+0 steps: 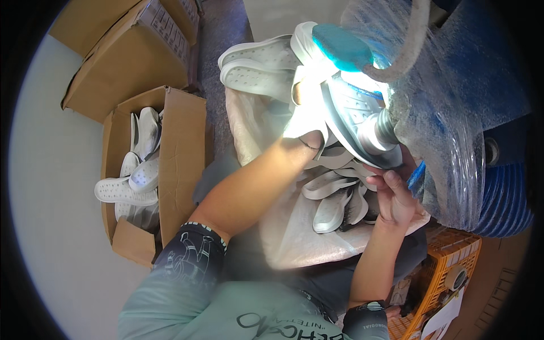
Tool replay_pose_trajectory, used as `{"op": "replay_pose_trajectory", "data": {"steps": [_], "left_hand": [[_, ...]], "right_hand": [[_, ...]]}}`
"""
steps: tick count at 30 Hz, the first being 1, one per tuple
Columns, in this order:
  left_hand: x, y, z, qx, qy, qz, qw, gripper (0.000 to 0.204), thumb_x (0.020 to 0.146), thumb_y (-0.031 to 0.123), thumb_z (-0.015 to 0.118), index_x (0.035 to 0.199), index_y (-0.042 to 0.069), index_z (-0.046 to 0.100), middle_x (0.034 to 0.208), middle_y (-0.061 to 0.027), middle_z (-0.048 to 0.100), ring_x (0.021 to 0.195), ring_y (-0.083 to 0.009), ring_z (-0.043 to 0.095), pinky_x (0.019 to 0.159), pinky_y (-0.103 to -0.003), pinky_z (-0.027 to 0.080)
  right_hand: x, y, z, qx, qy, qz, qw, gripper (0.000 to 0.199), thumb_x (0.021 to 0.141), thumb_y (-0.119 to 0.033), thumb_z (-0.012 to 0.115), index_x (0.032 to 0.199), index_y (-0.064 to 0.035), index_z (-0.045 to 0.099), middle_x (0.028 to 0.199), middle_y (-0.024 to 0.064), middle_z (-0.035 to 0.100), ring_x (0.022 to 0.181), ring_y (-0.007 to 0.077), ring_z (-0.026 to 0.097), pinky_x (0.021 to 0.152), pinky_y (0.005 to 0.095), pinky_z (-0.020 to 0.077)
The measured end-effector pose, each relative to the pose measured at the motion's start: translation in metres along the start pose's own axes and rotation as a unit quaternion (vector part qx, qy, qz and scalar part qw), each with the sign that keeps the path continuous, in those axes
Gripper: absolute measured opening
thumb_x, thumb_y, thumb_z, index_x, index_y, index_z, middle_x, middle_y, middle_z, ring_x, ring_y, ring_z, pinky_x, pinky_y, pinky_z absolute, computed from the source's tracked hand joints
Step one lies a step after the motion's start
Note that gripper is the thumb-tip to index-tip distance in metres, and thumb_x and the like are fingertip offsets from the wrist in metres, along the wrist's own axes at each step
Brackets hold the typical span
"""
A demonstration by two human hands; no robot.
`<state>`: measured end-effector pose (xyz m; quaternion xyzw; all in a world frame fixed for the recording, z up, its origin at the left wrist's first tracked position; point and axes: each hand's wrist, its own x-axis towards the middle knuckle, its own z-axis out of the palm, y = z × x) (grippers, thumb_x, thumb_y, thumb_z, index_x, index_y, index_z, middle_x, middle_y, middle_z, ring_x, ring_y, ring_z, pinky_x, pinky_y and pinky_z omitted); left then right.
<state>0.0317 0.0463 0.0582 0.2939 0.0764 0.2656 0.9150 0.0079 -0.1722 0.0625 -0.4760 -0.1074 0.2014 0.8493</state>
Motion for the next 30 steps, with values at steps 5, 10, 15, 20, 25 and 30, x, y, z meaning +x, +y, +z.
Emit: {"op": "replay_pose_trajectory", "data": {"steps": [5, 10, 15, 20, 25, 30], "left_hand": [[0.015, 0.008, -0.016, -0.070, 0.042, -0.037, 0.996, 0.023, 0.089, 0.015, 0.059, 0.107, 0.002, 0.065, 0.096, -0.0079, 0.066, 0.087, -0.0193, 0.064, 0.078, -0.031, 0.052], [0.005, 0.017, -0.025, -0.068, 0.061, -0.041, 0.995, 0.028, 0.091, 0.020, 0.059, 0.113, 0.004, 0.064, 0.100, -0.0049, 0.065, 0.089, -0.0174, 0.063, 0.079, -0.029, 0.051], [0.008, 0.022, -0.025, -0.074, 0.115, -0.050, 0.989, 0.018, 0.092, 0.021, 0.057, 0.102, 0.007, 0.064, 0.086, -0.0040, 0.062, 0.072, -0.0162, 0.062, 0.066, -0.026, 0.052], [-0.009, 0.021, -0.031, -0.107, 0.126, -0.101, 0.981, 0.022, 0.096, 0.017, 0.055, 0.111, 0.003, 0.061, 0.097, -0.0078, 0.065, 0.081, -0.0195, 0.065, 0.072, -0.028, 0.054], [-0.037, 0.012, -0.062, -0.142, 0.060, -0.132, 0.979, 0.030, 0.096, 0.021, 0.055, 0.118, 0.001, 0.057, 0.104, -0.0107, 0.064, 0.089, -0.0222, 0.064, 0.079, -0.032, 0.054], [-0.062, -0.014, -0.042, -0.199, -0.018, -0.177, 0.964, 0.038, 0.096, 0.025, 0.055, 0.124, -0.002, 0.054, 0.112, -0.0135, 0.063, 0.097, -0.0250, 0.064, 0.086, -0.036, 0.054]], "right_hand": [[0.015, 0.012, 0.005, 0.026, -0.035, -0.010, 0.999, 0.055, 0.082, 0.001, 0.071, 0.127, 0.0181, 0.045, 0.110, 0.0278, 0.065, 0.090, 0.0379, 0.071, 0.067, 0.0323, 0.0655], [0.019, 0.016, 0.014, 0.043, -0.031, -0.013, 0.999, 0.047, 0.080, 0.002, 0.072, 0.119, 0.0176, 0.051, 0.105, 0.0270, 0.067, 0.085, 0.0389, 0.072, 0.064, 0.0348, 0.0663], [0.016, 0.017, 0.027, 0.015, 0.002, 0.007, 1.000, 0.054, 0.079, 0.003, 0.072, 0.126, 0.0143, 0.048, 0.110, 0.0256, 0.065, 0.085, 0.0384, 0.071, 0.064, 0.0350, 0.0665], [-0.004, 0.026, 0.032, -0.014, 0.004, -0.006, 1.000, 0.072, 0.081, -0.009, 0.075, 0.139, 0.0100, 0.037, 0.116, 0.0211, 0.063, 0.093, 0.0319, 0.070, 0.066, 0.0357, 0.0654], [-0.079, 0.022, 0.019, -0.097, 0.027, 0.041, 0.994, 0.091, 0.078, -0.016, 0.071, 0.148, 0.0113, 0.020, 0.121, 0.0250, 0.060, 0.101, 0.0280, 0.068, 0.068, 0.0348, 0.0623], [-0.164, -0.029, -0.019, -0.102, 0.089, 0.088, 0.987, 0.082, 0.077, -0.004, 0.063, 0.145, 0.0167, 0.023, 0.131, 0.0336, 0.053, 0.114, 0.0334, 0.062, 0.096, 0.0390, 0.0515]]}}
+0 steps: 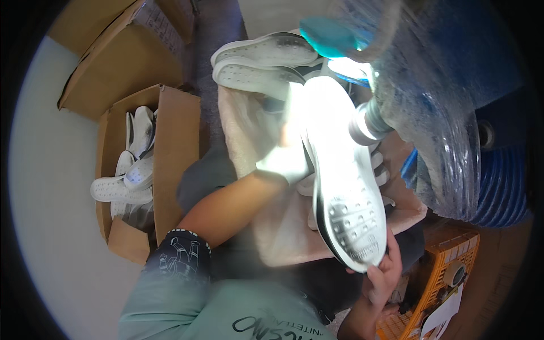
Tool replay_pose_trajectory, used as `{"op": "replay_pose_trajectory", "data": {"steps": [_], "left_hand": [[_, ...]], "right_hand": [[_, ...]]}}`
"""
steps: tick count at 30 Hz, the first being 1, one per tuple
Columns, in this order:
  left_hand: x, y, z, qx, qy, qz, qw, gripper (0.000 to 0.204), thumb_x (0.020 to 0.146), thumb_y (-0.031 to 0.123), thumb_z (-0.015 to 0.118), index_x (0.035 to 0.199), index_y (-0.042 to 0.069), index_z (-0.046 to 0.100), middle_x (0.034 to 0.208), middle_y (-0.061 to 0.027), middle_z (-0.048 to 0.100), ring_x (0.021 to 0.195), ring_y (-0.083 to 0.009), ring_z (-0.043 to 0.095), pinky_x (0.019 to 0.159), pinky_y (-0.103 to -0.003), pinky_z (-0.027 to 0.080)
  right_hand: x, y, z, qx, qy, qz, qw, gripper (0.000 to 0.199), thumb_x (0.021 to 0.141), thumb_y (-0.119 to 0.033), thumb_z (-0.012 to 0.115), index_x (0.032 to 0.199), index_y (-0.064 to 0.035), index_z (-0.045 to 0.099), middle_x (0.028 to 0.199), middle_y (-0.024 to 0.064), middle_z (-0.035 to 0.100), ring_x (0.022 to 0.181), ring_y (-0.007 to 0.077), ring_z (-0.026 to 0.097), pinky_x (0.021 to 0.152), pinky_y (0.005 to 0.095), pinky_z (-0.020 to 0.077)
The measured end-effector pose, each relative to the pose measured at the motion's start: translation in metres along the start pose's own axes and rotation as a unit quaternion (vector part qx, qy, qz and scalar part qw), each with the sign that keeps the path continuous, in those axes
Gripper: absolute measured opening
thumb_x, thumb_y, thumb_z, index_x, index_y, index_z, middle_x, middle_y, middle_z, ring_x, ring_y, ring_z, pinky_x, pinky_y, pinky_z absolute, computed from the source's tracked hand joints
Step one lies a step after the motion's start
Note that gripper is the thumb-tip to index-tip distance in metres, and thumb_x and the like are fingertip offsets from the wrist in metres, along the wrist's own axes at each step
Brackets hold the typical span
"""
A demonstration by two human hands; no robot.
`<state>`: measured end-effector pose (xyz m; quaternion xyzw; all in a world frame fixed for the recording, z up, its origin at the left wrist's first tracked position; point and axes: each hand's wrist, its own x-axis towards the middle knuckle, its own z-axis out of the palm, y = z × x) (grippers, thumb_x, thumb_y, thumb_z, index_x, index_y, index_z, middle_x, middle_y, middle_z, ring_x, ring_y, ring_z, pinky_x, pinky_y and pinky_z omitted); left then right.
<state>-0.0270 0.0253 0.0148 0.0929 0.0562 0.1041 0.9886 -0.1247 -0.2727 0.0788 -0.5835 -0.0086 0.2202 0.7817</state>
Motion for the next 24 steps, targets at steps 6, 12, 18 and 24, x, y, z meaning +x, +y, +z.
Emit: {"op": "replay_pose_trajectory", "data": {"steps": [6, 12, 18, 24], "left_hand": [[-0.029, -0.051, 0.019, -0.047, -0.173, 0.014, 0.984, 0.034, 0.101, 0.021, 0.049, 0.126, -0.002, 0.052, 0.110, -0.0126, 0.064, 0.095, -0.0220, 0.066, 0.082, -0.033, 0.056], [0.051, -0.005, -0.021, 0.155, -0.171, 0.136, 0.963, 0.032, 0.103, 0.023, 0.044, 0.125, 0.000, 0.050, 0.104, -0.0105, 0.063, 0.088, -0.0192, 0.065, 0.075, -0.033, 0.056], [0.026, 0.042, 0.026, 0.235, 0.122, 0.137, 0.954, 0.047, 0.098, 0.041, 0.054, 0.126, 0.004, 0.055, 0.110, -0.0139, 0.065, 0.090, -0.0239, 0.068, 0.084, -0.037, 0.056], [-0.021, 0.149, -0.003, 0.018, -0.121, 0.275, 0.954, 0.057, 0.098, 0.043, 0.052, 0.134, -0.001, 0.049, 0.124, -0.0205, 0.060, 0.107, -0.0323, 0.061, 0.098, -0.042, 0.049]], "right_hand": [[-0.032, -0.021, -0.029, 0.011, 0.079, -0.042, 0.996, 0.088, 0.075, -0.014, 0.069, 0.144, 0.0176, 0.025, 0.129, 0.0349, 0.054, 0.104, 0.0365, 0.067, 0.081, 0.0382, 0.0589], [0.038, -0.016, 0.007, 0.052, 0.025, -0.036, 0.998, 0.085, 0.072, -0.018, 0.066, 0.141, 0.0166, 0.031, 0.114, 0.0292, 0.062, 0.072, 0.0260, 0.070, 0.047, 0.0270, 0.0563], [0.136, 0.029, 0.054, 0.142, -0.126, 0.058, 0.980, 0.057, 0.095, -0.014, 0.046, 0.147, 0.0020, 0.033, 0.121, 0.0281, 0.060, 0.085, 0.0350, 0.071, 0.065, 0.0395, 0.0646], [0.193, 0.091, 0.061, 0.159, -0.165, 0.207, 0.951, 0.043, 0.099, -0.016, 0.043, 0.136, 0.0061, 0.041, 0.112, 0.0291, 0.063, 0.093, 0.0348, 0.069, 0.070, 0.0391, 0.0607]]}}
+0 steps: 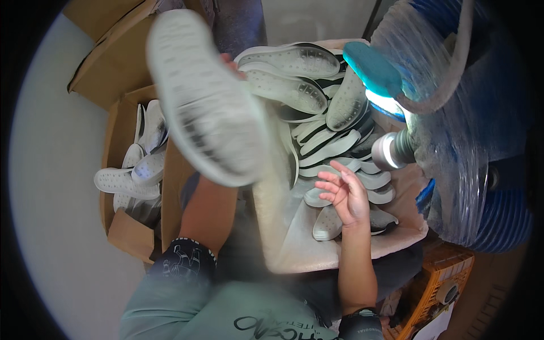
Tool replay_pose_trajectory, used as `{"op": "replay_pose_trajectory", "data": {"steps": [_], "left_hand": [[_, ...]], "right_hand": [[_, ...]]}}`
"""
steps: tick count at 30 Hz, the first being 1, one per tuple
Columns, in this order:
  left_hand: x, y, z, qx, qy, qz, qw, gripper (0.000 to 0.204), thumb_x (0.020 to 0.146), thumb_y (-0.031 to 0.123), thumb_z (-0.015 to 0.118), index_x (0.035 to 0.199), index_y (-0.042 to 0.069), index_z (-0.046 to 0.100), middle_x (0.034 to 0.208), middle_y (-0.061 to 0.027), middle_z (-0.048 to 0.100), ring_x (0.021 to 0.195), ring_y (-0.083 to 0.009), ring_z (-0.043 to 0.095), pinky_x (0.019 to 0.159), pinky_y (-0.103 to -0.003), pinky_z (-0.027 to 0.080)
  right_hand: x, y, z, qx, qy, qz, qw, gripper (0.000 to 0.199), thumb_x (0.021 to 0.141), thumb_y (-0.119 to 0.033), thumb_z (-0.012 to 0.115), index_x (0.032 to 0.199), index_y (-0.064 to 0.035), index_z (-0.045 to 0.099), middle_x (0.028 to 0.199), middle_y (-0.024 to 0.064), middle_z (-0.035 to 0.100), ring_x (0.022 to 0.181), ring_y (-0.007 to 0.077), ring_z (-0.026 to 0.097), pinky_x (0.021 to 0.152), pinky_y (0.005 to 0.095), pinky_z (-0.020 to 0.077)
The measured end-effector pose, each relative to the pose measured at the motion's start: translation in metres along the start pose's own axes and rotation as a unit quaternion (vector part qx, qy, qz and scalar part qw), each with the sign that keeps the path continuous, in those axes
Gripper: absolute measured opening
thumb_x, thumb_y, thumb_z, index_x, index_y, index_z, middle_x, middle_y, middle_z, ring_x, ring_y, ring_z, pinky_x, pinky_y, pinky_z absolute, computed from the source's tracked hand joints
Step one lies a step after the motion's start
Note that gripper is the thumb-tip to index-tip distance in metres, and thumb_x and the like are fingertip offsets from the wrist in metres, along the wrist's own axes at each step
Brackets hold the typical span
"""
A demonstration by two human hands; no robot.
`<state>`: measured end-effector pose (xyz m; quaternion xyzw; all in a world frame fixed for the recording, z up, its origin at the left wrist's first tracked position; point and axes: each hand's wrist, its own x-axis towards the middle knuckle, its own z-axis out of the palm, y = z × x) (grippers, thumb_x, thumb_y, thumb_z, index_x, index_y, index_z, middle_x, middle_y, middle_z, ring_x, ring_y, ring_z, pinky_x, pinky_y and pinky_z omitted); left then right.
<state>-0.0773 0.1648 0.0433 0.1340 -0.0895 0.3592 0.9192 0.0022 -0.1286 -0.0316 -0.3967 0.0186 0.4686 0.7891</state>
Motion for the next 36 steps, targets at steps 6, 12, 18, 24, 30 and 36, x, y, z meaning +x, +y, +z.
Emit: {"op": "replay_pose_trajectory", "data": {"steps": [6, 12, 18, 24, 30, 36], "left_hand": [[0.067, 0.031, -0.029, 0.261, 0.093, 0.162, 0.947, 0.066, 0.093, 0.047, 0.049, 0.140, 0.001, 0.042, 0.125, -0.0250, 0.059, 0.107, -0.0386, 0.060, 0.098, -0.052, 0.046], [0.112, -0.045, -0.077, 0.951, -0.261, 0.100, 0.129, 0.033, 0.080, 0.020, 0.065, 0.112, 0.013, 0.069, 0.106, -0.0162, 0.066, 0.107, -0.0354, 0.063, 0.092, -0.043, 0.051], [0.117, -0.068, -0.070, 0.962, -0.260, -0.078, 0.036, 0.039, 0.072, 0.018, 0.069, 0.107, 0.001, 0.071, 0.106, -0.0250, 0.068, 0.102, -0.0358, 0.067, 0.082, -0.049, 0.055], [0.080, -0.052, -0.050, 0.880, -0.427, -0.206, -0.036, 0.026, 0.071, 0.023, 0.074, 0.089, 0.004, 0.073, 0.081, -0.0189, 0.071, 0.077, -0.0347, 0.071, 0.063, -0.046, 0.056], [0.052, -0.048, -0.074, 0.882, -0.401, -0.240, -0.065, 0.026, 0.071, 0.023, 0.074, 0.089, 0.004, 0.074, 0.081, -0.0187, 0.071, 0.077, -0.0346, 0.071, 0.064, -0.047, 0.055], [0.036, -0.070, -0.105, 0.889, -0.368, -0.272, -0.020, 0.027, 0.070, 0.022, 0.075, 0.089, 0.004, 0.074, 0.080, -0.0184, 0.071, 0.077, -0.0346, 0.071, 0.065, -0.047, 0.055]], "right_hand": [[-0.015, 0.017, -0.011, -0.014, 0.022, 0.009, 1.000, 0.039, 0.099, -0.014, 0.044, 0.132, 0.0060, 0.046, 0.110, 0.0280, 0.065, 0.089, 0.0349, 0.070, 0.068, 0.0404, 0.0613], [-0.048, 0.036, -0.010, -0.019, 0.061, 0.009, 0.998, 0.035, 0.098, -0.011, 0.044, 0.128, 0.0067, 0.048, 0.106, 0.0266, 0.066, 0.083, 0.0322, 0.071, 0.066, 0.0396, 0.0617], [-0.075, 0.056, -0.003, 0.000, 0.088, 0.002, 0.996, 0.035, 0.096, -0.011, 0.047, 0.126, 0.0072, 0.049, 0.100, 0.0250, 0.068, 0.079, 0.0315, 0.071, 0.062, 0.0375, 0.0618], [-0.058, 0.074, 0.021, -0.026, 0.053, 0.028, 0.998, 0.038, 0.095, -0.014, 0.050, 0.129, 0.0041, 0.049, 0.107, 0.0233, 0.066, 0.086, 0.0302, 0.070, 0.067, 0.0371, 0.0596], [-0.047, 0.084, 0.032, -0.039, 0.053, 0.025, 0.998, 0.043, 0.094, -0.016, 0.051, 0.132, 0.0039, 0.046, 0.114, 0.0232, 0.064, 0.096, 0.0322, 0.068, 0.073, 0.0390, 0.0577], [-0.057, 0.086, 0.033, -0.050, 0.064, 0.034, 0.996, 0.042, 0.093, -0.014, 0.053, 0.131, 0.0046, 0.047, 0.114, 0.0218, 0.064, 0.096, 0.0313, 0.068, 0.073, 0.0387, 0.0574]]}}
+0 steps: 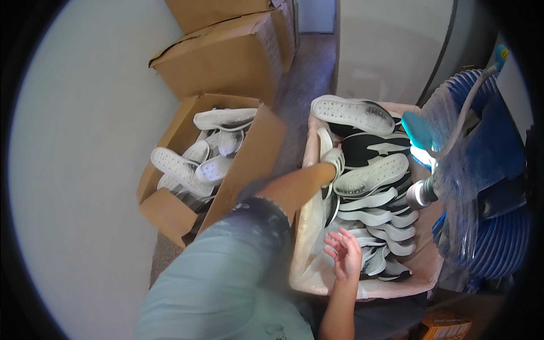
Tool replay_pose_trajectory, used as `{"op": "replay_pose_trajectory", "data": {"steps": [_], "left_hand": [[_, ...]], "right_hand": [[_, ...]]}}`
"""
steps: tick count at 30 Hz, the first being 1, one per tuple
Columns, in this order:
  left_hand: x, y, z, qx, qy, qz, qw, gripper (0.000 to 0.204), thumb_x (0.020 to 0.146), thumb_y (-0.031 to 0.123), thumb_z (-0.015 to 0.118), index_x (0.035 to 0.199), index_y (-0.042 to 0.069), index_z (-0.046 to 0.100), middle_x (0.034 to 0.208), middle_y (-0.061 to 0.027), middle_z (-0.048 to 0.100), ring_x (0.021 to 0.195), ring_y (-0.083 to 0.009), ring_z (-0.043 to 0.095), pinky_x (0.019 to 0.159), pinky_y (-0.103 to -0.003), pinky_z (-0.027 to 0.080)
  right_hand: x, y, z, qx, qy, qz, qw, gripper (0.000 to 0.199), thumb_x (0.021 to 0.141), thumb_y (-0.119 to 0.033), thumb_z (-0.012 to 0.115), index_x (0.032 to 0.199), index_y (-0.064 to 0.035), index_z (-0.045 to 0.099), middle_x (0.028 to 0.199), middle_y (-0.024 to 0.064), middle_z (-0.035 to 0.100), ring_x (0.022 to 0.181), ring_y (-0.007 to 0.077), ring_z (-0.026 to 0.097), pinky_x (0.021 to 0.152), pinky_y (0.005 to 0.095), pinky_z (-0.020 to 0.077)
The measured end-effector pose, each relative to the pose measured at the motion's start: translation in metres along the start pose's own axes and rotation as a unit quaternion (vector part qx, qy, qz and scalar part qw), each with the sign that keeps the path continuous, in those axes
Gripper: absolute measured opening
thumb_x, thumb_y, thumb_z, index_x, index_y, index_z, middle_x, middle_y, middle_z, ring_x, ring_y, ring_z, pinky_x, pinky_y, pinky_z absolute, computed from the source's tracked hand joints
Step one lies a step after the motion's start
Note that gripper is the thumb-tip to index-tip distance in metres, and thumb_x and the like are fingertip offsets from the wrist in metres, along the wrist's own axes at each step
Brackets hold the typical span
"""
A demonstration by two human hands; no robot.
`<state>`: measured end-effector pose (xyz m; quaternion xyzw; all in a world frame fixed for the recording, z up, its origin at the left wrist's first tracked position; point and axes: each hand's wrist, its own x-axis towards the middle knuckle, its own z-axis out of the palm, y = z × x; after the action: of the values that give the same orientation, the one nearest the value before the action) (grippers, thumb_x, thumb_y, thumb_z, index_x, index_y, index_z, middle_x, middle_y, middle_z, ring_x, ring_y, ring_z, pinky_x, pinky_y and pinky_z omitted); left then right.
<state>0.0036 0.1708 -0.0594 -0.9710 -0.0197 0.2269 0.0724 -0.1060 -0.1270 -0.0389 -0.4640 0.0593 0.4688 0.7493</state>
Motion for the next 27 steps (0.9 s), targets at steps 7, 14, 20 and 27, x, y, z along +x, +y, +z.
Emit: {"op": "replay_pose_trajectory", "data": {"steps": [7, 14, 20, 27], "left_hand": [[0.012, 0.030, 0.025, -0.041, -0.036, 0.027, 0.998, 0.027, 0.070, 0.022, 0.076, 0.090, 0.004, 0.074, 0.080, -0.0181, 0.071, 0.077, -0.0346, 0.071, 0.065, -0.047, 0.055], [0.021, 0.050, 0.021, -0.040, -0.059, 0.058, 0.996, 0.028, 0.069, 0.022, 0.077, 0.090, 0.004, 0.074, 0.080, -0.0178, 0.071, 0.078, -0.0345, 0.070, 0.066, -0.047, 0.054], [0.026, 0.065, 0.012, 0.016, -0.099, 0.090, 0.991, 0.028, 0.069, 0.022, 0.077, 0.091, 0.005, 0.075, 0.080, -0.0176, 0.071, 0.078, -0.0345, 0.070, 0.067, -0.047, 0.054], [0.001, 0.035, 0.016, 0.071, -0.155, 0.098, 0.980, 0.029, 0.068, 0.022, 0.078, 0.091, 0.005, 0.075, 0.080, -0.0173, 0.071, 0.078, -0.0345, 0.070, 0.067, -0.047, 0.053]], "right_hand": [[-0.023, -0.007, -0.020, -0.005, 0.074, -0.022, 0.997, 0.036, 0.095, -0.014, 0.054, 0.125, 0.0050, 0.050, 0.108, 0.0218, 0.066, 0.088, 0.0285, 0.069, 0.068, 0.0355, 0.0592], [-0.030, -0.013, -0.030, -0.004, 0.073, -0.037, 0.997, 0.034, 0.095, -0.012, 0.054, 0.125, 0.0051, 0.051, 0.105, 0.0212, 0.067, 0.086, 0.0267, 0.069, 0.067, 0.0329, 0.0586], [-0.037, -0.021, -0.042, 0.045, 0.064, -0.040, 0.996, 0.033, 0.096, -0.010, 0.052, 0.124, 0.0052, 0.052, 0.103, 0.0186, 0.067, 0.087, 0.0246, 0.068, 0.071, 0.0324, 0.0574], [-0.039, -0.025, -0.046, 0.045, 0.032, -0.050, 0.997, 0.032, 0.097, -0.010, 0.050, 0.125, 0.0046, 0.052, 0.106, 0.0189, 0.067, 0.088, 0.0238, 0.068, 0.073, 0.0327, 0.0571]]}}
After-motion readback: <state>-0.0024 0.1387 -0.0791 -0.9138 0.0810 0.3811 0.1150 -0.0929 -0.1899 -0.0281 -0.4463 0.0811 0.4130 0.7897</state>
